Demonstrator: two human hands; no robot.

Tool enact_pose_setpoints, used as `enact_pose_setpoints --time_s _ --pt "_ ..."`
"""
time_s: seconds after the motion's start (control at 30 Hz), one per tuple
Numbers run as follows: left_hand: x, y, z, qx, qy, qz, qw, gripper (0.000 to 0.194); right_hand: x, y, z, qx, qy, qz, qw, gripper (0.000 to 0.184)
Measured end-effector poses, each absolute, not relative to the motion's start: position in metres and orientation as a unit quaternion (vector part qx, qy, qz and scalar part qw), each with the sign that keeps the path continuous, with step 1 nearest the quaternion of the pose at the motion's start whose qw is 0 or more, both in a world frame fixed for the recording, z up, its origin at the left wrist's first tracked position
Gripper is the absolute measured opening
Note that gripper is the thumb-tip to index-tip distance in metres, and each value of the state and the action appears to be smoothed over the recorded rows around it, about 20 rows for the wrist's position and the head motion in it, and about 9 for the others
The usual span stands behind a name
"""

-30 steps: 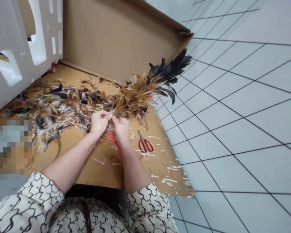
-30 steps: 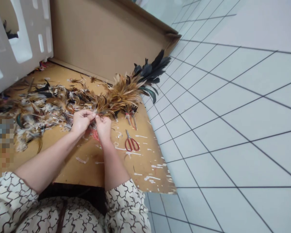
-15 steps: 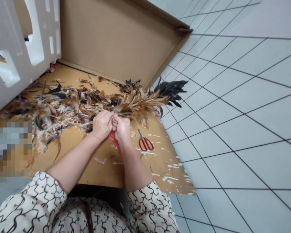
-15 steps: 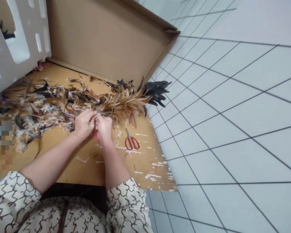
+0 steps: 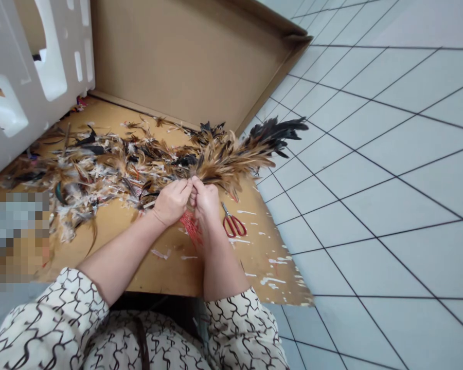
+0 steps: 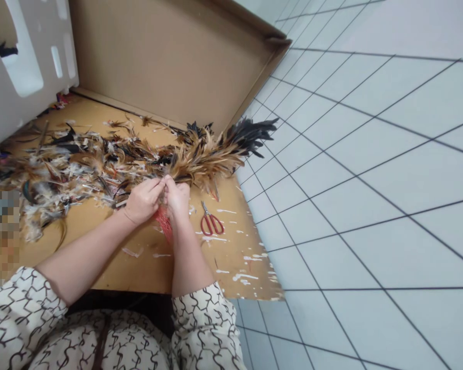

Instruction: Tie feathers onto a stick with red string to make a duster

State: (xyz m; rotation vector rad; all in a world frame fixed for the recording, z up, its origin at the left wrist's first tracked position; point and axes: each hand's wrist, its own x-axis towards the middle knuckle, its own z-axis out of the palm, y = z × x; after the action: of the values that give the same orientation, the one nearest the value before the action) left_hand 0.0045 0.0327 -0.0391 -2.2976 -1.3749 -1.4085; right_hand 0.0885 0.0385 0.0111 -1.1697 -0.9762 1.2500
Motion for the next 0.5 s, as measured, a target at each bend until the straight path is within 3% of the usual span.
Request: enact_pose_setpoints --time_s 0.27,0.4,0.5 --pt "0.003 0.030 -0.016 -0.724 -0.480 -0.477 -0.138 0.024 0.116 0.057 0.001 -0.541 -0.479 0.413 0.554 0.043" --pt "-0.009 0.059 0.001 -0.691 -0.593 -0.387 -0.146 0.020 0.123 0.060 -0.002 -0.542 -0.476 0.427 0.545 0.044" --pt "-0.020 0.089 0.009 -0.698 -0.644 -0.301 -0.093 0.023 0.124 0.062 -0.006 -0.533 -0.476 0.444 0.541 0.044"
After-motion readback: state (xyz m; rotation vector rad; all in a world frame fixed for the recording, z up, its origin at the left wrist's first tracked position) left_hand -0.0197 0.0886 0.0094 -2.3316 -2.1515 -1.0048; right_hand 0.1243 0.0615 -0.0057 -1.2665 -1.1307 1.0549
